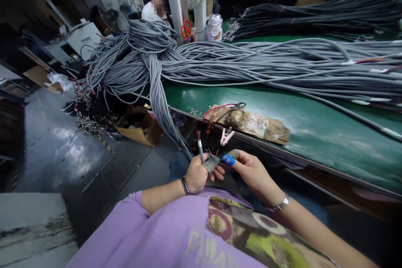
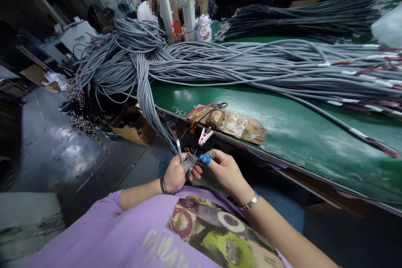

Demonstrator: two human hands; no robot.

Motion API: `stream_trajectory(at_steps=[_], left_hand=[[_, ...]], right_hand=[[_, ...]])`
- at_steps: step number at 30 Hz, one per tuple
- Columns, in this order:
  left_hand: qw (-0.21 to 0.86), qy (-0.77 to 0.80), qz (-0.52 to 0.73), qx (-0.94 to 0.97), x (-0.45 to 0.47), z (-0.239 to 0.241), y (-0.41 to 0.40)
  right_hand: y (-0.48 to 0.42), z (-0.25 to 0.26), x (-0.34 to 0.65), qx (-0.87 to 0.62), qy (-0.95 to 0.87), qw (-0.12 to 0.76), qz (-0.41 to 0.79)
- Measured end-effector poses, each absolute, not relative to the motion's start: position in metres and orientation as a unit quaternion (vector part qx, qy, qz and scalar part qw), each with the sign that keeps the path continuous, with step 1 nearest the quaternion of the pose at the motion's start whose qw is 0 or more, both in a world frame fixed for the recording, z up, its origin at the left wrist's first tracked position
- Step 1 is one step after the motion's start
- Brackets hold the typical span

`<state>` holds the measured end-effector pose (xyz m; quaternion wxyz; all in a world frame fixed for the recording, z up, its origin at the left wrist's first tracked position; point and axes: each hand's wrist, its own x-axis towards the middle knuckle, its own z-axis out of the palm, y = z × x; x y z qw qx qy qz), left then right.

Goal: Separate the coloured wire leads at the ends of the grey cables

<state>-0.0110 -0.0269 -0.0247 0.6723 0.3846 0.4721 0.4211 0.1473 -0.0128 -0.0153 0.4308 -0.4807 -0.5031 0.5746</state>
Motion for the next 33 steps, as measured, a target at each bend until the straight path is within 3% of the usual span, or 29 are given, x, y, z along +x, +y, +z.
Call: stream_trajectory(at_steps=[11, 16, 19, 26, 33], left_hand=[[0.666, 0.482, 0.427, 0.376, -0.014, -0.006, -0.02], [0.701, 0.462, 0.402, 0.366, -0.015, 0.007, -0.015], [0.725, 0.455, 0.38, 0.351, -0.012, 0.016, -0.012], [0.729, 0.46, 0.377, 0.338, -0.004, 0.02, -0.007], [0.729, 0.469, 0.363, 0.343, -0.003, 0.013, -0.007]], right_hand=[[-0.012, -0.011, 0.162, -0.421, -0.535, 0.381, 0.626], [0.01, -0.02, 0.165, -0.416, -0.368, 0.458, 0.694], [0.026, -0.018, 0.158, -0.416, -0.274, 0.46, 0.736], [0.038, -0.008, 0.136, -0.312, -0.251, 0.456, 0.795], [0.04, -0.015, 0.128, -0.318, -0.182, 0.482, 0.796]])
